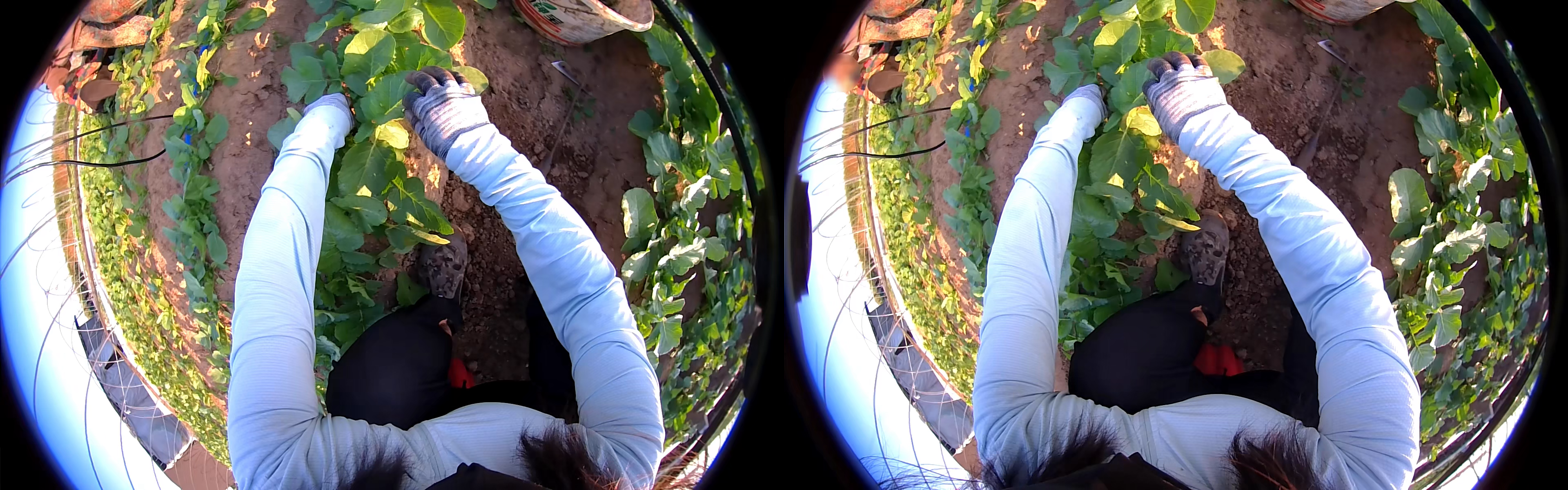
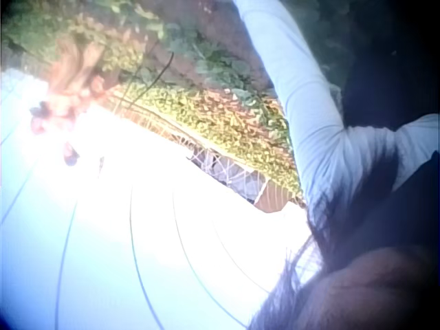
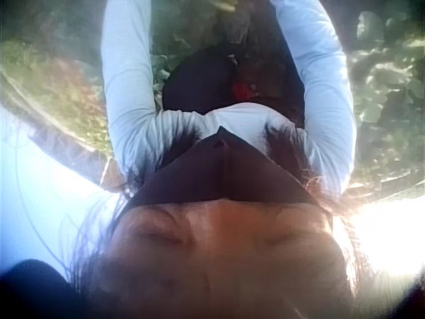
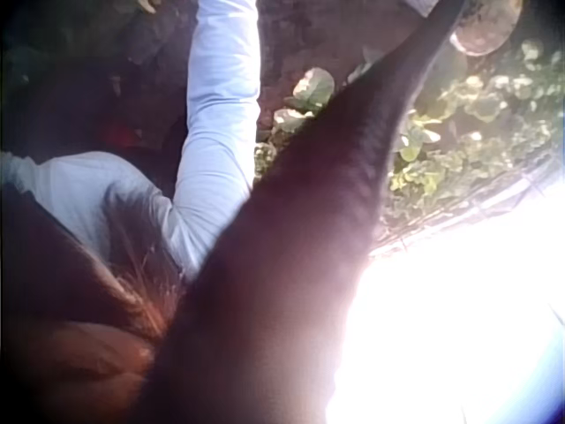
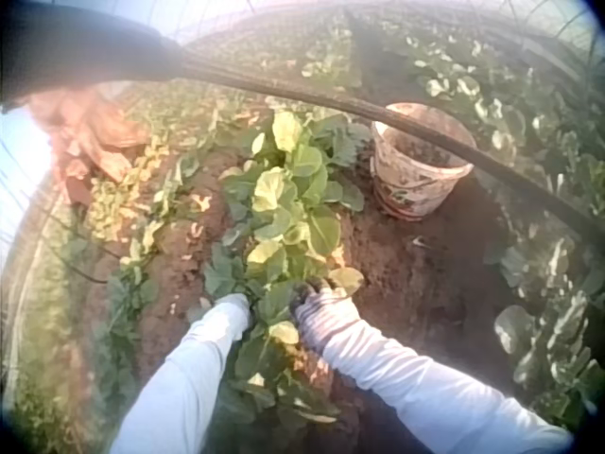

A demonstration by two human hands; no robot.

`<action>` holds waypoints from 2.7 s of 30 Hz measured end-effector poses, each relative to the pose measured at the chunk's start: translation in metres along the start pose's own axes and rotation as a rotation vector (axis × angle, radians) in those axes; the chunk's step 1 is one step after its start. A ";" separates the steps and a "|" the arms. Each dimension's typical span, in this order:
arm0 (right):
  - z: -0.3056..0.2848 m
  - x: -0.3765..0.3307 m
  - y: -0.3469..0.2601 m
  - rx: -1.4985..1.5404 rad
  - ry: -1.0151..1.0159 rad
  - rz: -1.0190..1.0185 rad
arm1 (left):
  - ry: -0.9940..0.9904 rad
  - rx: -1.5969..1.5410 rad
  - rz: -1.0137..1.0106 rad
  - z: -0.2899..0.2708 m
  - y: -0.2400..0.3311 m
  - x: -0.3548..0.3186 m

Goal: The person kneels in a garden bed and uses a hand hoe to loosen soil and remove weeds around leafy green plants. They pull out the weeds by hand and place them into a nearby bucket.

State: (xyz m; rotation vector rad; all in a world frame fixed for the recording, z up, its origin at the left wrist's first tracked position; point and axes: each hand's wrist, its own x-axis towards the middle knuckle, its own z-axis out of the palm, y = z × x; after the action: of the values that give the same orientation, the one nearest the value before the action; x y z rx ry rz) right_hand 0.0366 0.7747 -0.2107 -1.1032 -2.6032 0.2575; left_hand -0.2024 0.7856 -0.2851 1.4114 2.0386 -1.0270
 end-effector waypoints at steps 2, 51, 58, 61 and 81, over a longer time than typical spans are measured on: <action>0.001 -0.002 0.003 -0.008 0.000 0.018 | -0.027 0.107 0.056 -0.002 0.004 -0.003; -0.042 -0.011 0.001 0.818 0.063 0.053 | 0.146 -1.894 0.880 -0.032 -0.005 -0.150; -0.066 -0.026 -0.005 0.625 0.248 -0.141 | -0.411 -2.283 0.976 -0.033 0.050 -0.189; -0.062 -0.033 0.002 0.409 0.322 -0.147 | -0.413 -2.295 1.115 -0.033 0.074 -0.194; -0.049 -0.117 0.160 1.565 -0.001 0.852 | 0.006 -1.003 0.903 0.026 0.045 -0.285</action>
State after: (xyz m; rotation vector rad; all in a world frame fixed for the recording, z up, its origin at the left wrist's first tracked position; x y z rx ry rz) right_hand 0.2377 0.8023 -0.2329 -1.2486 -0.9600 1.9200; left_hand -0.0558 0.6063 -0.1110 1.4205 1.2623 0.3496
